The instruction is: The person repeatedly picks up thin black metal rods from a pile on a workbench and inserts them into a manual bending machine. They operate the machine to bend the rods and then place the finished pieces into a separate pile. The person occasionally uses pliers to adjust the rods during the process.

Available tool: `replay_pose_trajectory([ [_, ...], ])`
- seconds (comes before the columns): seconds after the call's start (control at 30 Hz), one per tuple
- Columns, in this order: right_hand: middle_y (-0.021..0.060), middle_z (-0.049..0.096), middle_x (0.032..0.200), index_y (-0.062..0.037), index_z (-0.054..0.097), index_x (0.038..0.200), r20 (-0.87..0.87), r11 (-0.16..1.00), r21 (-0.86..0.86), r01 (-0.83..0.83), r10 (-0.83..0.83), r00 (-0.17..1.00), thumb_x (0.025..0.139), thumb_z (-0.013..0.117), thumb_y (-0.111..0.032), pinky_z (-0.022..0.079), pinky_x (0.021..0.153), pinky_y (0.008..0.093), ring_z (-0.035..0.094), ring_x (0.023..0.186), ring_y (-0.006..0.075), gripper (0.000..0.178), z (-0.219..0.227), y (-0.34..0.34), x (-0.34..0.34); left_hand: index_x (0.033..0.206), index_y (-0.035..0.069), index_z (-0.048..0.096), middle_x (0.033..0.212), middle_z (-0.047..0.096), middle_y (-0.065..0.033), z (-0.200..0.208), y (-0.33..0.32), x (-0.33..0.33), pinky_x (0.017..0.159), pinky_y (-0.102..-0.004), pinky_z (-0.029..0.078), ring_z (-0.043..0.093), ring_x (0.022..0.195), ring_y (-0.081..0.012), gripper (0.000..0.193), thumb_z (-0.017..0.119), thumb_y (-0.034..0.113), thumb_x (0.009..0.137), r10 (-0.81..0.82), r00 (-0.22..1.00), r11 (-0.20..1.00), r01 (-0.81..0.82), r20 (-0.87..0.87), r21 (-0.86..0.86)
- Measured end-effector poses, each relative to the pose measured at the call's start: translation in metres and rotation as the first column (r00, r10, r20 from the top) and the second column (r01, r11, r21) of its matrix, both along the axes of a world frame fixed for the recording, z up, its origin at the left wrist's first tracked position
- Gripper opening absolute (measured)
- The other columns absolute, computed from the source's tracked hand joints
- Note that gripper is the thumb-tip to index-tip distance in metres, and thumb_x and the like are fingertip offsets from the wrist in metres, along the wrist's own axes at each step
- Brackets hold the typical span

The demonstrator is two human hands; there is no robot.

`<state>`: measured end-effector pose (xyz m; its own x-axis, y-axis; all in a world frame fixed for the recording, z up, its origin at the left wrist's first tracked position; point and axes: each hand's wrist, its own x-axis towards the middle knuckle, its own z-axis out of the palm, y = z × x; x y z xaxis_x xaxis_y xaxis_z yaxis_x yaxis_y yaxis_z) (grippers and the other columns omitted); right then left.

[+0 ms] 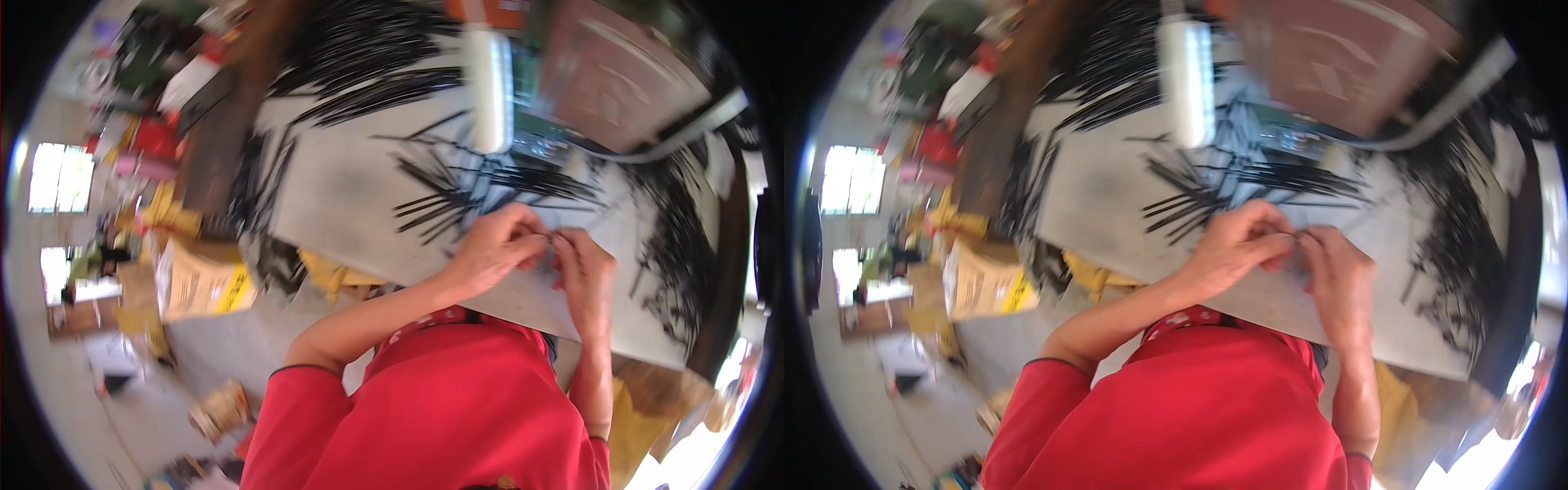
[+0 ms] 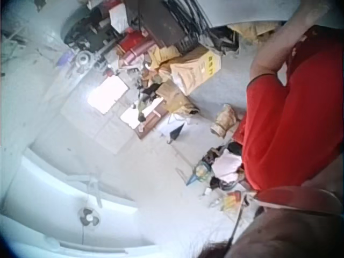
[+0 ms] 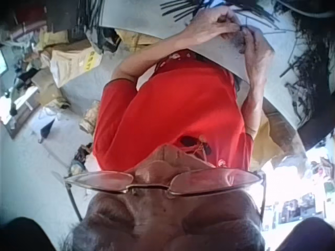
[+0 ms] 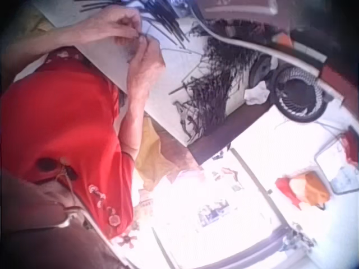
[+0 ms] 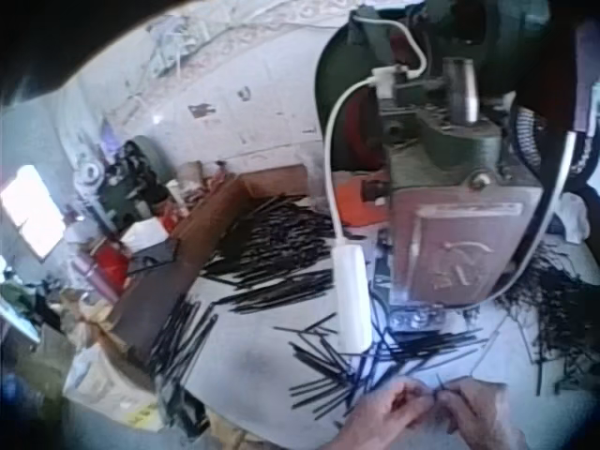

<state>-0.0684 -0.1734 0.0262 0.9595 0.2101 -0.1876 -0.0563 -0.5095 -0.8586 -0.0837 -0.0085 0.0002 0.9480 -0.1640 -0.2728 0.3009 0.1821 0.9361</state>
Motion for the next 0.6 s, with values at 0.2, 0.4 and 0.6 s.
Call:
replay_pose_trajectory([
  [0.2, 0.0055, 0.059, 0.067, 0.0015, 0.061, 0.097, 0.065, 0.986, -0.075, -0.149, 0.154, 0.986, 0.091, 0.054, -0.008, 0.043, 0.045, 0.0249, 0.051, 0.050, 0.0089, 0.012, -0.017, 0.009, -0.004, 0.099, -0.004, 0.055, 0.082, 0.066, -0.0089, 0.004, 0.018, -0.024, 0.064, -0.0252, 0.051, 0.063, 0.073, -0.0120, 0.020, 0.062, 0.012, 0.089, 0.028, 0.998, 0.990, -0.034, 0.048, 0.135],
  [0.4, 0.0032, 0.055, 0.064, 0.0021, 0.060, 0.097, 0.034, 0.994, -0.064, -0.086, 0.088, 0.996, 0.092, 0.054, -0.009, 0.038, 0.043, 0.0223, 0.046, 0.046, 0.0064, 0.013, -0.020, 0.010, -0.002, 0.104, -0.002, 0.054, 0.104, 0.062, -0.0156, 0.019, 0.087, -0.097, 0.074, -0.0275, 0.053, 0.065, 0.088, -0.0207, 0.016, 0.054, 0.009, 0.091, 0.325, 0.677, 0.675, -0.655, 0.660, 0.340],
  [0.6, 0.0021, 0.054, 0.063, 0.0014, 0.060, 0.099, 0.056, 0.996, -0.080, -0.041, 0.046, 0.997, 0.093, 0.053, -0.011, 0.034, 0.043, 0.0193, 0.042, 0.046, 0.0041, 0.015, -0.030, 0.008, -0.004, 0.105, 0.001, 0.053, 0.100, 0.060, -0.0089, -0.022, 0.252, -0.188, 0.075, -0.0272, 0.049, 0.058, 0.083, -0.0147, 0.018, 0.047, -0.003, 0.088, 0.689, 0.028, -0.273, -0.916, 0.725, 0.295],
])
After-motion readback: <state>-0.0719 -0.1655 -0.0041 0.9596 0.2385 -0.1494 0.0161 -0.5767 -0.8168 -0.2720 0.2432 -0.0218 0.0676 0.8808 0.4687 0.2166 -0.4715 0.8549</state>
